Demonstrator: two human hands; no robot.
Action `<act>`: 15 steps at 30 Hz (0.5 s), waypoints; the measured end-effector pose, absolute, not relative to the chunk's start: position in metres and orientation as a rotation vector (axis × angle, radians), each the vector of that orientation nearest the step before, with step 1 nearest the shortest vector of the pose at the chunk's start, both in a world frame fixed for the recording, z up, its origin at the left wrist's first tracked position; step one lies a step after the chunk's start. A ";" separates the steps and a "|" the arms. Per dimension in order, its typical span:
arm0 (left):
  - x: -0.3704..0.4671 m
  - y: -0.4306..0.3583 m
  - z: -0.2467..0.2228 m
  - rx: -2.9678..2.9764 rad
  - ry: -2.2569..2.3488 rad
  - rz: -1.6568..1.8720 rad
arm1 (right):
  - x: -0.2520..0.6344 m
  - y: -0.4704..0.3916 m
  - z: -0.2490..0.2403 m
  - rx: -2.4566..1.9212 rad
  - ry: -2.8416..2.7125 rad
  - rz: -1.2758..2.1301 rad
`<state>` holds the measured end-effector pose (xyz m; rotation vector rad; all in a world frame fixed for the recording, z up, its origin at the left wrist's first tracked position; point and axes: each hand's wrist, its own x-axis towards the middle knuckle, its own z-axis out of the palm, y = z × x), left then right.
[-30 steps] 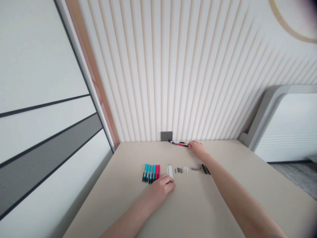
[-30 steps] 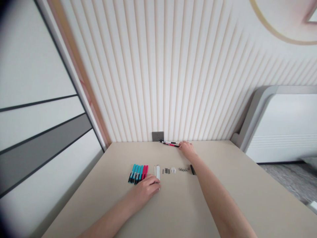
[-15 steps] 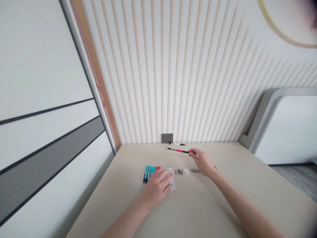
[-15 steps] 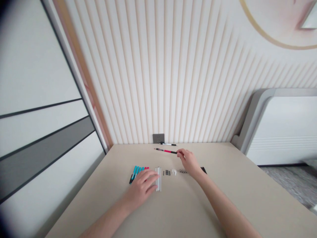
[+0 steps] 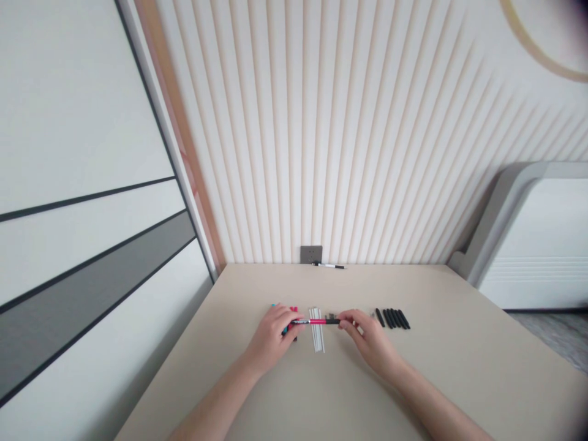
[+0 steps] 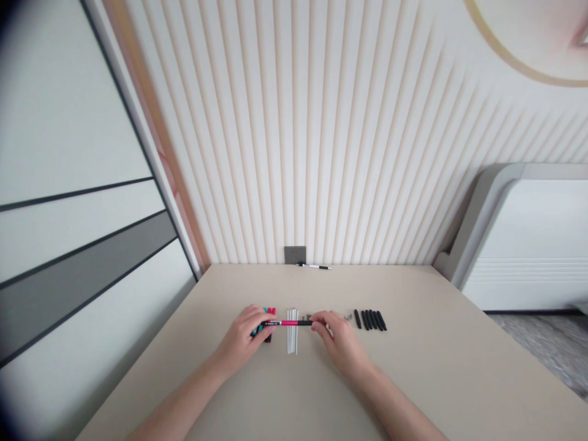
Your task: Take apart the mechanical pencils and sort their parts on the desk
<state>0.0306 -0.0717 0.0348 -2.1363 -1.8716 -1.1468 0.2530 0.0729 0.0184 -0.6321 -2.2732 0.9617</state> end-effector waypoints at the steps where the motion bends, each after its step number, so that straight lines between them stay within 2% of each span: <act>1: 0.031 -0.071 0.034 -2.155 -1.874 -1.158 | 0.254 0.073 0.019 -0.626 -2.273 0.944; 15: 0.032 -0.071 0.030 -2.179 -1.790 -1.242 | 0.253 0.068 0.023 -0.716 -2.248 1.087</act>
